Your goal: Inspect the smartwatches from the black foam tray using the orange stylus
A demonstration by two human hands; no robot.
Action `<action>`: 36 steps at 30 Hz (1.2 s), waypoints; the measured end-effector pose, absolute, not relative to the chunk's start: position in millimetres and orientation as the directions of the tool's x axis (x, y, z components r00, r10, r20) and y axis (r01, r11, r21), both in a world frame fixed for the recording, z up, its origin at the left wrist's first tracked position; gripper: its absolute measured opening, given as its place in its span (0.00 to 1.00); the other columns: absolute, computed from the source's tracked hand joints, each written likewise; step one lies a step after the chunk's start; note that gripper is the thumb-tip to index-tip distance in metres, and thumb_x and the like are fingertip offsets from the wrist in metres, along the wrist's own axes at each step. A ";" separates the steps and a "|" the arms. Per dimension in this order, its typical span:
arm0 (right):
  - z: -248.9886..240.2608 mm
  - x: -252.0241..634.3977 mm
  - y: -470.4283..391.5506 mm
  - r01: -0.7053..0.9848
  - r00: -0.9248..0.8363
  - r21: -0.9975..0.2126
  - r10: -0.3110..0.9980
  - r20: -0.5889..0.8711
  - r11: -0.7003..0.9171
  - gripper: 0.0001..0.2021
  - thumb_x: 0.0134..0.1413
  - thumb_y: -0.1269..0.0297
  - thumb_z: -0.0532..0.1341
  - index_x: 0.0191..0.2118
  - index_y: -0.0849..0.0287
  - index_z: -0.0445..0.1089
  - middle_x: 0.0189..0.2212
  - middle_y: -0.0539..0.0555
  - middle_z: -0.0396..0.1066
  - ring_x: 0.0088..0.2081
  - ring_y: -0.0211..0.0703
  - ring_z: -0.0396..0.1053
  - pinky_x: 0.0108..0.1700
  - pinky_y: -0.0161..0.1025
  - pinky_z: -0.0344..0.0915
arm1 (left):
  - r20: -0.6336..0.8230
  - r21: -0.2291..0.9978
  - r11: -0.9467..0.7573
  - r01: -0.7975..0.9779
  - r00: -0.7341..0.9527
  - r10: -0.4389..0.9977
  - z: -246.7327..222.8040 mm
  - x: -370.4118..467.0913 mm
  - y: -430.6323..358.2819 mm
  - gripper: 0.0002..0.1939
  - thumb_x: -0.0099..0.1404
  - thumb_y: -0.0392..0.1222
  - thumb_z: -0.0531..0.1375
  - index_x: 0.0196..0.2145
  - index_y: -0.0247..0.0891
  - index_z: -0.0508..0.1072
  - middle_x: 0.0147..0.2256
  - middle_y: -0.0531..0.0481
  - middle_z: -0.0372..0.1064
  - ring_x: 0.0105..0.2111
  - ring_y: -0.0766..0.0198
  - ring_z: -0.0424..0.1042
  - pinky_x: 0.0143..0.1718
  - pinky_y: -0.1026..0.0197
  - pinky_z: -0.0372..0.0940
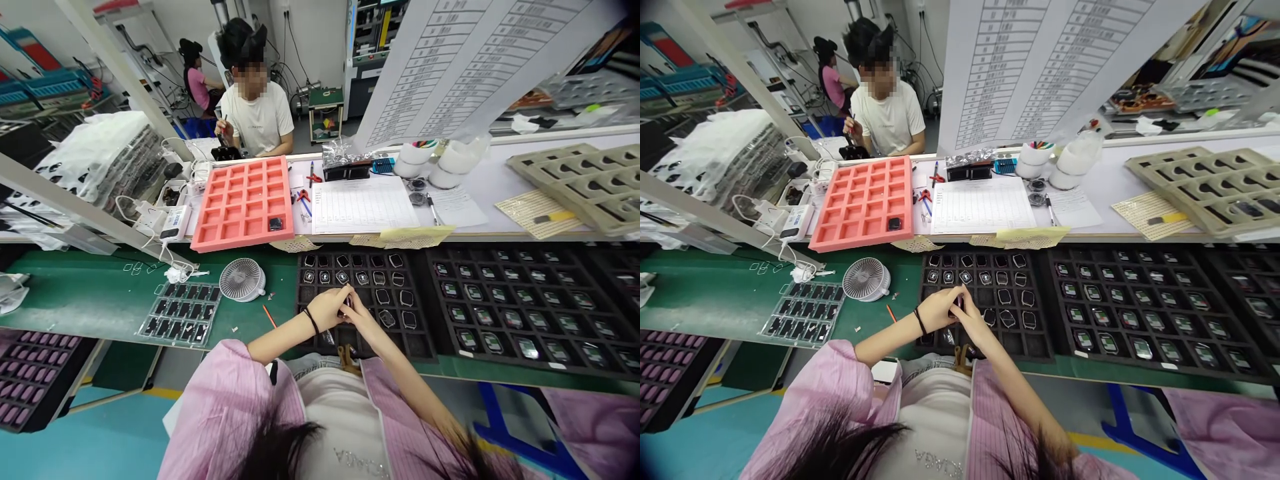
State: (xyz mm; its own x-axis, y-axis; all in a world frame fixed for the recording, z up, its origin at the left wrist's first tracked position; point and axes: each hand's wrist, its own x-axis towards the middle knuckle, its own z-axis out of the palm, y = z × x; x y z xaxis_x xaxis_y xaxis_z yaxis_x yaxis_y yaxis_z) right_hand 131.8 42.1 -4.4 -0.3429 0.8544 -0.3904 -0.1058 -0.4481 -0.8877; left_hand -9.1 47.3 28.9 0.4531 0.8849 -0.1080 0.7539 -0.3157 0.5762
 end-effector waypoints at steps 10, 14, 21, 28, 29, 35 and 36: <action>21.3 160.1 57.7 -0.301 -0.577 -0.688 0.700 -0.420 -0.661 0.19 0.50 0.65 0.67 0.50 0.52 0.72 0.51 0.54 0.72 0.45 0.46 0.75 0.43 0.44 0.75 | 0.129 0.852 -0.291 0.436 0.364 0.922 47.3 -22.3 38.3 0.26 0.51 0.39 0.69 0.47 0.36 0.67 0.48 0.43 0.71 0.48 0.58 0.72 0.53 0.57 0.65; 21.4 155.1 52.0 -0.291 -0.517 -0.686 0.713 -0.473 -0.666 0.24 0.53 0.59 0.66 0.57 0.49 0.67 0.58 0.53 0.67 0.54 0.47 0.70 0.50 0.45 0.72 | 0.082 0.835 -0.251 0.489 0.341 0.937 43.0 -19.3 37.0 0.27 0.51 0.34 0.67 0.49 0.36 0.67 0.49 0.42 0.71 0.50 0.55 0.71 0.54 0.54 0.64; 15.9 142.2 39.7 -0.272 -0.459 -0.690 0.721 -0.519 -0.671 0.37 0.54 0.53 0.64 0.66 0.42 0.49 0.65 0.49 0.57 0.62 0.45 0.61 0.60 0.48 0.62 | 0.020 0.774 -0.294 0.561 0.442 0.897 31.7 -17.1 35.5 0.33 0.49 0.27 0.63 0.53 0.37 0.63 0.53 0.41 0.67 0.53 0.53 0.68 0.53 0.53 0.66; 13.1 141.8 35.6 -0.169 -0.417 -0.753 0.738 -0.531 -0.636 0.39 0.52 0.49 0.64 0.67 0.46 0.49 0.65 0.51 0.55 0.65 0.47 0.55 0.65 0.50 0.52 | 0.031 0.748 -0.263 0.610 0.363 0.931 36.7 -18.3 34.5 0.28 0.50 0.33 0.64 0.50 0.38 0.66 0.46 0.45 0.73 0.45 0.54 0.75 0.47 0.56 0.69; 14.0 142.2 34.7 -0.151 -0.398 -0.780 0.759 -0.515 -0.608 0.39 0.51 0.49 0.65 0.67 0.45 0.50 0.66 0.50 0.53 0.66 0.48 0.51 0.65 0.50 0.50 | 0.052 0.745 -0.261 0.614 0.338 0.940 36.8 -18.0 34.1 0.27 0.50 0.34 0.64 0.49 0.38 0.67 0.45 0.45 0.74 0.44 0.55 0.75 0.47 0.56 0.69; 33.5 153.7 43.5 -0.253 -0.521 -0.777 0.758 -0.392 -0.576 0.31 0.49 0.56 0.68 0.60 0.45 0.63 0.53 0.52 0.71 0.54 0.47 0.69 0.55 0.47 0.65 | 0.291 0.744 -0.440 0.503 0.349 0.891 40.3 -20.0 30.0 0.26 0.52 0.37 0.64 0.49 0.37 0.66 0.47 0.43 0.73 0.45 0.58 0.75 0.48 0.58 0.69; 37.9 155.8 47.2 -0.269 -0.567 -0.751 0.729 -0.383 -0.603 0.30 0.47 0.58 0.69 0.58 0.47 0.66 0.48 0.53 0.74 0.48 0.45 0.72 0.50 0.44 0.69 | 0.318 0.747 -0.467 0.473 0.362 0.876 42.0 -20.4 29.7 0.26 0.52 0.38 0.65 0.50 0.36 0.66 0.47 0.43 0.73 0.45 0.58 0.75 0.49 0.58 0.69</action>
State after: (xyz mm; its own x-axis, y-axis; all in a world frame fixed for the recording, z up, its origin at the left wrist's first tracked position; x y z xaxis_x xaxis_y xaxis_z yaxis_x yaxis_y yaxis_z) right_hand 155.8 47.2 37.9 -0.5672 0.7293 -0.3826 -0.2693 -0.6032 -0.7507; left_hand -20.4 29.7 42.0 0.3620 0.8762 0.3182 0.4732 -0.4668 0.7471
